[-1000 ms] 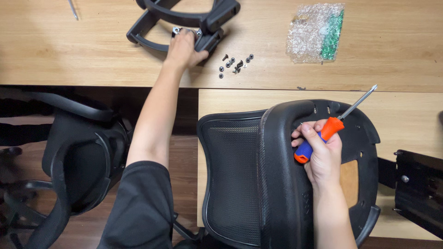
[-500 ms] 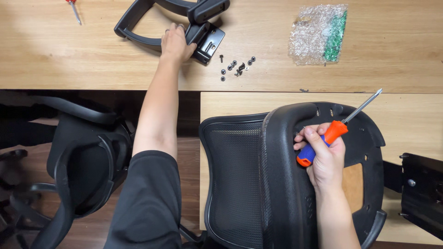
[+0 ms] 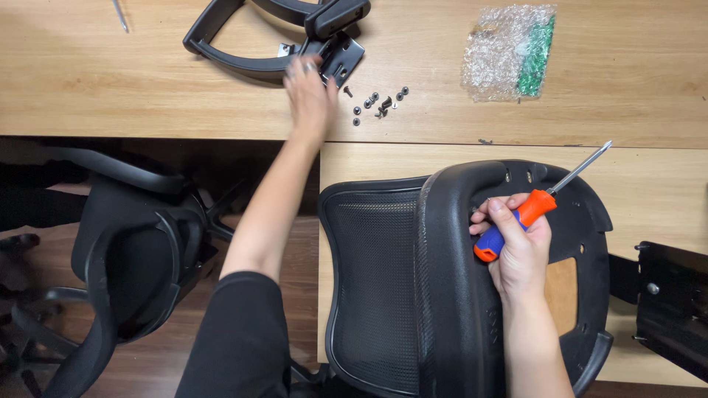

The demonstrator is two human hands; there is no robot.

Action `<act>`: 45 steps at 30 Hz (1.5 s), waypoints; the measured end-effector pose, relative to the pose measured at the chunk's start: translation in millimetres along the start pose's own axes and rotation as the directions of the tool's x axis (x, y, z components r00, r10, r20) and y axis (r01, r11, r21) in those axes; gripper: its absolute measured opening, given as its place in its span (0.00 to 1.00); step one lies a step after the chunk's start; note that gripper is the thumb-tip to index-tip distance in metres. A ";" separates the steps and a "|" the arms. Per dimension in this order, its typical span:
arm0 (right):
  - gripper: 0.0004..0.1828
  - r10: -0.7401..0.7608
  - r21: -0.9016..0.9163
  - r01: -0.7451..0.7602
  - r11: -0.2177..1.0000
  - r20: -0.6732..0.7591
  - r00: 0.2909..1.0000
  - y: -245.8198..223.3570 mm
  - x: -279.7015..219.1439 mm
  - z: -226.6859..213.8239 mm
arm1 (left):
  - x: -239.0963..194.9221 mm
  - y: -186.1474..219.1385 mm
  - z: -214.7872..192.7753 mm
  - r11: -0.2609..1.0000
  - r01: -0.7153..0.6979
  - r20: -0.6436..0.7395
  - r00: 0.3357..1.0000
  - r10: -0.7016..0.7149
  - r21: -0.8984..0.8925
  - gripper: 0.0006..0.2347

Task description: The person uses a screwdriver to secure screws into the underside of a black mesh office chair seat, then picks up and positions several black screws from a desk.

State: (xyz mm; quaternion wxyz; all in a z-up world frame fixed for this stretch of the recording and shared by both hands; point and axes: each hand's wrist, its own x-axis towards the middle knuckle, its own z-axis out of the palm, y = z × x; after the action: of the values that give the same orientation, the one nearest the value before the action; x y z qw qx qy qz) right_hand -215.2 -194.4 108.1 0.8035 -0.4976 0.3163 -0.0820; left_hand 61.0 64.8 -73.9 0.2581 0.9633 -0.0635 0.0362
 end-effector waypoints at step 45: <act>0.08 -0.003 0.039 0.003 0.999 -0.004 1.000 3.2 -0.4 -1.4 | -28.1 54.6 22.8 0.953 0.084 0.211 0.977 -0.022 -0.292 0.06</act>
State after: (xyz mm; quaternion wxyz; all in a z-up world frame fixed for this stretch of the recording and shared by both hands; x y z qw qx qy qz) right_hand -216.9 -193.7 105.1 0.8123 -0.4822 0.3153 -0.0905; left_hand 26.3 9.4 -69.6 0.3940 0.9131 -0.0685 -0.0802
